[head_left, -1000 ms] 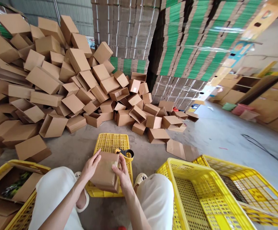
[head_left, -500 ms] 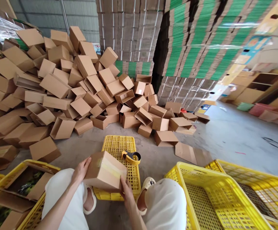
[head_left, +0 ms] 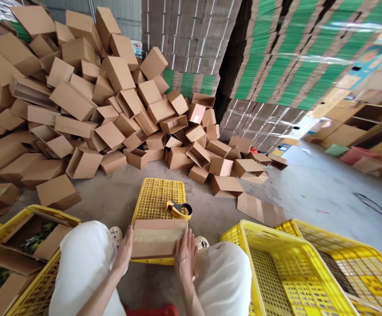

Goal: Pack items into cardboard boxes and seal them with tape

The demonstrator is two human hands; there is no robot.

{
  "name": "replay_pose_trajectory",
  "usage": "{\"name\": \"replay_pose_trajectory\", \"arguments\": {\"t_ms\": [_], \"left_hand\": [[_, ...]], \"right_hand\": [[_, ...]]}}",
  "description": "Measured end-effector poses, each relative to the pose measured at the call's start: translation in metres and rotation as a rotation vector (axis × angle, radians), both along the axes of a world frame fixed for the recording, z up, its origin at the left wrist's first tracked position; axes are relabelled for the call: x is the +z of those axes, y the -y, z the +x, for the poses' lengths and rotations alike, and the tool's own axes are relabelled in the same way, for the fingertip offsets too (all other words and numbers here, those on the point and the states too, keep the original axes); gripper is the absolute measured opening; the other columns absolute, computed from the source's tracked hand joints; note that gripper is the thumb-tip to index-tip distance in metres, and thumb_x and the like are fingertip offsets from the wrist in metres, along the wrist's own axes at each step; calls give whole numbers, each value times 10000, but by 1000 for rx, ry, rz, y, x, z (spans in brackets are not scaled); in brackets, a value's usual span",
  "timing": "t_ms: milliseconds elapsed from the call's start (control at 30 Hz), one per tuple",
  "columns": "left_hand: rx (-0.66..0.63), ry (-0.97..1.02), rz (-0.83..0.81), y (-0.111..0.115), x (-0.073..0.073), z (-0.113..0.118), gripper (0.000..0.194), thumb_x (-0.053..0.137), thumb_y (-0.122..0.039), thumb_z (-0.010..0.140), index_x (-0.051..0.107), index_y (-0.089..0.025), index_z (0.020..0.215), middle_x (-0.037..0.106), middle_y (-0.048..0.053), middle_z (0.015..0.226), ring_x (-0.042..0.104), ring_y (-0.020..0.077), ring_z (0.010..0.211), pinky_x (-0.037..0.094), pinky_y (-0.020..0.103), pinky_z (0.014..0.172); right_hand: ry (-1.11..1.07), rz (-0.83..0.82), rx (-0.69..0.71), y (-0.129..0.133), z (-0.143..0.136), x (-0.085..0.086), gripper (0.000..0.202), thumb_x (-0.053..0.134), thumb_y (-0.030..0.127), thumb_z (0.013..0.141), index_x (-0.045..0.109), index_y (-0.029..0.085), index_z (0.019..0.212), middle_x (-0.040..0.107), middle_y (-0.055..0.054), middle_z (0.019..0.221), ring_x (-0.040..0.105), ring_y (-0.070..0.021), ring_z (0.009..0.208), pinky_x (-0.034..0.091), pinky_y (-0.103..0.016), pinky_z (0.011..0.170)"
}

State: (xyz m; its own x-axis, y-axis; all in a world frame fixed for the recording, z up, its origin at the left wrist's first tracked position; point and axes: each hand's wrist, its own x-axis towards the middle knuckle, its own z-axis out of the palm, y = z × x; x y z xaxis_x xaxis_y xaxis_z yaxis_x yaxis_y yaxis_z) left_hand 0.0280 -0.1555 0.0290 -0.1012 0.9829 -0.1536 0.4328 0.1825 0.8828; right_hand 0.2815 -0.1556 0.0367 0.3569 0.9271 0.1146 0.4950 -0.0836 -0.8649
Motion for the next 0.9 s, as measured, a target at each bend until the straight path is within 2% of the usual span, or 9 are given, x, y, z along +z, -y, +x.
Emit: {"name": "replay_pose_trajectory", "arguments": {"t_ms": [100, 200, 300, 433, 567, 633, 767, 833, 900], "left_hand": [[-105, -171, 126, 23, -7, 6, 563, 438, -416, 1054, 551, -253, 1580, 486, 83, 1681, 384, 286, 1599, 270, 504, 1345], [-228, -420, 258, 39, -14, 17, 573, 375, -270, 1031, 578, -199, 1561, 474, 116, 1679, 395, 308, 1592, 231, 560, 1346], [-257, -551, 271, 38, -11, 16, 556, 370, -284, 1053, 581, -211, 1562, 478, 116, 1672, 420, 322, 1578, 208, 583, 1343], [-192, -699, 273, 31, -4, 2, 550, 404, -412, 1085, 575, -220, 1571, 466, 132, 1676, 423, 360, 1569, 185, 619, 1333], [-136, -864, 371, 33, -10, 6, 561, 376, -387, 1096, 582, -133, 1552, 494, 172, 1655, 420, 365, 1571, 277, 628, 1294], [-138, -915, 423, 33, -15, 21, 536, 379, -320, 1089, 589, -130, 1544, 522, 172, 1636, 457, 344, 1551, 321, 602, 1279], [-253, -889, 514, 27, -20, 56, 574, 371, -139, 1033, 568, -196, 1570, 566, 116, 1613, 525, 273, 1508, 418, 501, 1234], [-275, -866, 516, 23, -18, 58, 557, 377, -164, 1053, 566, -231, 1573, 573, 100, 1610, 537, 271, 1499, 451, 493, 1208], [-245, -866, 489, 20, -15, 47, 511, 391, -255, 1090, 572, -256, 1568, 564, 92, 1617, 534, 296, 1500, 454, 528, 1204]], "right_hand": [[185, 30, 371, 16, -43, -1, 497, 544, 363, 1022, 640, 273, 1501, 543, -97, 1630, 393, -357, 1587, 70, -657, 1337], [267, 11, 582, 30, -82, 0, 639, 541, 191, 968, 540, 301, 1597, 496, -68, 1660, 412, -317, 1581, 207, -604, 1338], [345, -7, 562, 32, -87, 5, 664, 526, 170, 983, 489, 317, 1630, 495, -61, 1658, 433, -310, 1569, 221, -599, 1332], [484, 35, 374, 29, -41, 11, 518, 476, 248, 1074, 554, 271, 1586, 563, -103, 1604, 517, -317, 1512, 213, -605, 1320], [625, 55, 163, 35, -11, 7, 474, 408, 282, 1121, 613, 157, 1530, 607, -155, 1559, 543, -343, 1485, 223, -614, 1307], [691, 43, 182, 37, -19, 5, 474, 417, 291, 1120, 621, 149, 1523, 604, -153, 1563, 526, -348, 1498, 273, -589, 1294], [715, 33, 403, 31, -46, 8, 464, 472, 294, 1104, 604, 250, 1546, 619, -90, 1563, 525, -290, 1506, 364, -496, 1267], [723, -5, 422, 23, -41, 13, 463, 485, 298, 1102, 595, 291, 1552, 612, -78, 1572, 517, -288, 1513, 373, -511, 1260], [769, -58, 340, 15, -23, 17, 463, 476, 298, 1104, 599, 282, 1550, 581, -107, 1597, 504, -321, 1520, 367, -572, 1250]]}}
